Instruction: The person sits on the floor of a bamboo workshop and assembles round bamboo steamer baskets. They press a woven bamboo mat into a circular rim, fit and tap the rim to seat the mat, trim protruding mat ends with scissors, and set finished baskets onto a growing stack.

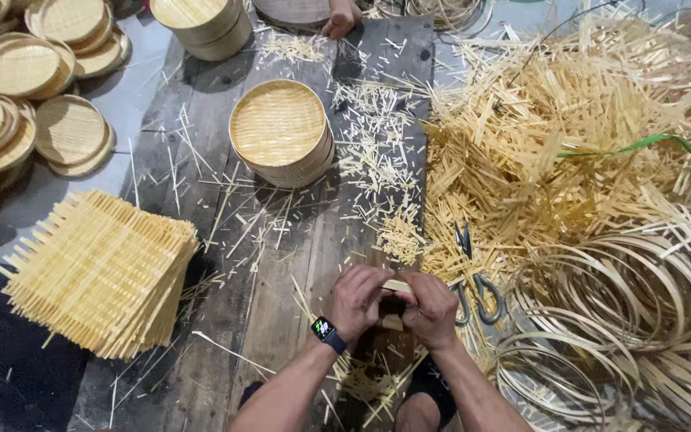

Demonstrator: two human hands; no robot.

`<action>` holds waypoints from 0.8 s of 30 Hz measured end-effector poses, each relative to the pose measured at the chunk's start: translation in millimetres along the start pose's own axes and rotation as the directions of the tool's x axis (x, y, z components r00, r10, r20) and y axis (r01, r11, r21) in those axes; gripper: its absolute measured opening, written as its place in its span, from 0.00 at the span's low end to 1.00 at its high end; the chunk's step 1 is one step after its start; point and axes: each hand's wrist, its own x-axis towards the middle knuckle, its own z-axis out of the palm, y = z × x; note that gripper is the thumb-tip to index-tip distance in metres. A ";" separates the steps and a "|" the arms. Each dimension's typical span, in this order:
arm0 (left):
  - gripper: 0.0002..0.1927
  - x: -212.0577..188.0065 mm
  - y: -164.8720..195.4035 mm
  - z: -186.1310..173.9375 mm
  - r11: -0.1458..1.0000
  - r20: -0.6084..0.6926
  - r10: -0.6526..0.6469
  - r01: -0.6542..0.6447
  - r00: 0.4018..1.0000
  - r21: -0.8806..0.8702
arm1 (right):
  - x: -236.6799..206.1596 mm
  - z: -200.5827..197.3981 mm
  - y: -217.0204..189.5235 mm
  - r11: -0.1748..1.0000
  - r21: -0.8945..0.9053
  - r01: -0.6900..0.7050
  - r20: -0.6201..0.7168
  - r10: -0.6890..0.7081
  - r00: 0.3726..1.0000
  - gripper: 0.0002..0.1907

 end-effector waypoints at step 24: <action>0.19 3.0 4.4 -7.8 0.998 -0.124 -0.055 0.052 0.991 -0.029 | 17.3 4.5 -10.3 0.999 -0.039 0.008 -0.001 -0.008 1.000 0.10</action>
